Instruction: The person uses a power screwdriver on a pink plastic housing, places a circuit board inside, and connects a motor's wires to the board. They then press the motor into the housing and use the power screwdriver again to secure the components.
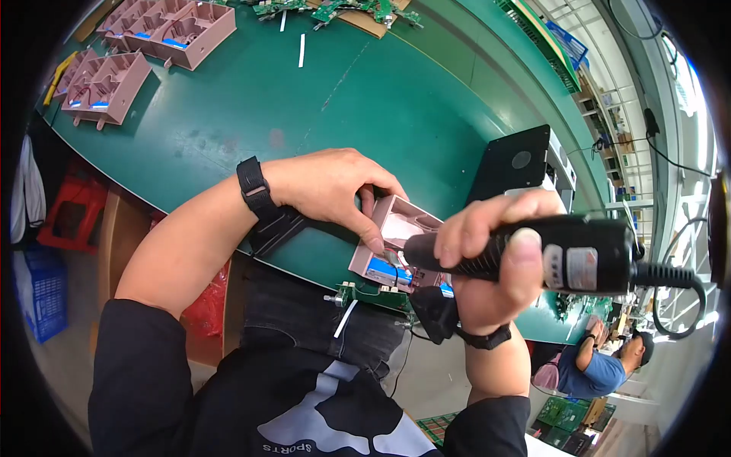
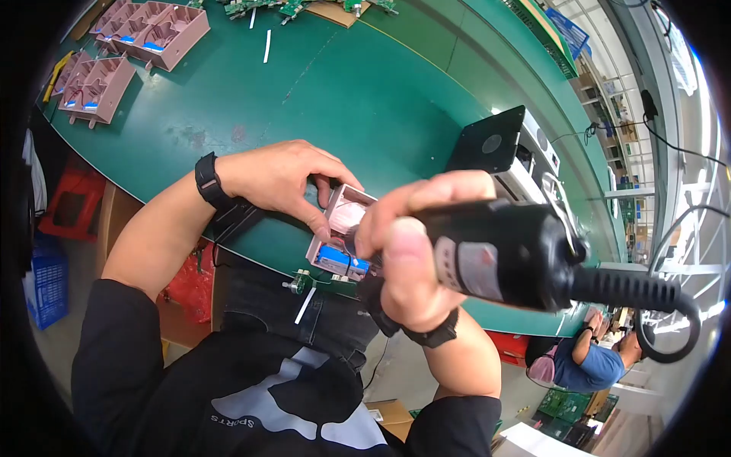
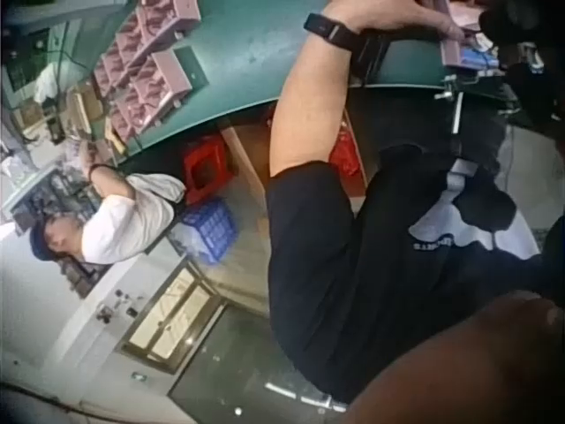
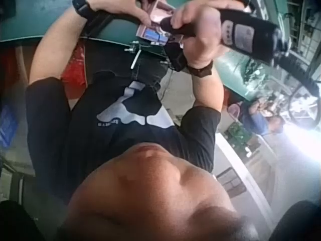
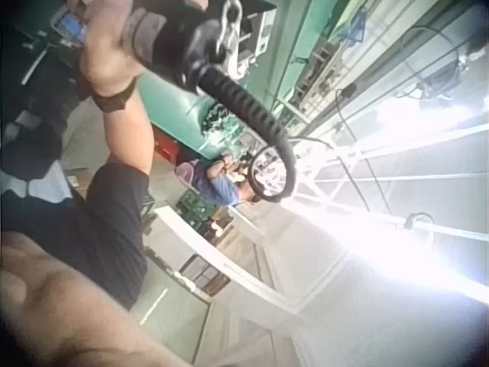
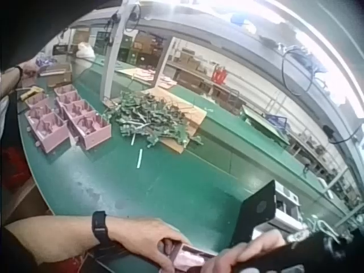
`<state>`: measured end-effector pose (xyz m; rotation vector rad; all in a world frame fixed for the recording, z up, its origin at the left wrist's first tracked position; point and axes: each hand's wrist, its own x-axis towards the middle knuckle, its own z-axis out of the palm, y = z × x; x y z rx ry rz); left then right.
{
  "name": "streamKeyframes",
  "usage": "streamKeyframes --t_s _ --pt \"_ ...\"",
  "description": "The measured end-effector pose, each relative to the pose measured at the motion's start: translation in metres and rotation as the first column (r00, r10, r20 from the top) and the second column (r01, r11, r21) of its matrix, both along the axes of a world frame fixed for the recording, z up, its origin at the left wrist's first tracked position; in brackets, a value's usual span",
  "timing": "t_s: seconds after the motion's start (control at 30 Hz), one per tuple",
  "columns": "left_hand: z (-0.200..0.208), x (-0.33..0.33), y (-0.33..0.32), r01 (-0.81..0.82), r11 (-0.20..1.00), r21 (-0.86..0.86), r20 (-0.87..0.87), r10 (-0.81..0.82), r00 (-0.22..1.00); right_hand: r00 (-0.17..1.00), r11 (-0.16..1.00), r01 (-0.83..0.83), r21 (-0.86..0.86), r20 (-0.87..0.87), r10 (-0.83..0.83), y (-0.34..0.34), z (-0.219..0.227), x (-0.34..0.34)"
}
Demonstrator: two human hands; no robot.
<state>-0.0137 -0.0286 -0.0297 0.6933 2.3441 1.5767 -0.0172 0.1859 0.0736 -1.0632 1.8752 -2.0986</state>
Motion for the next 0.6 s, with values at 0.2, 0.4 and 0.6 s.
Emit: streamKeyframes --t_s 0.2,0.4,0.6 --pt "0.016 0.001 0.003 0.000 1.000 -0.031 -0.047 -0.001 0.999 0.999 0.998 0.022 -0.054 -0.024 -0.023 0.000 -0.004 0.006" --pt "0.026 0.013 0.009 -0.166 0.986 0.000 -0.036 0.165 0.986 0.979 0.949 0.189 -0.253 -0.030 -0.203 0.052 0.034 0.002" --pt "0.070 0.061 0.091 -0.575 0.812 -0.100 -0.175 0.555 0.814 0.815 0.789 0.580 -0.205 0.140 -0.562 0.189 0.039 -0.038"
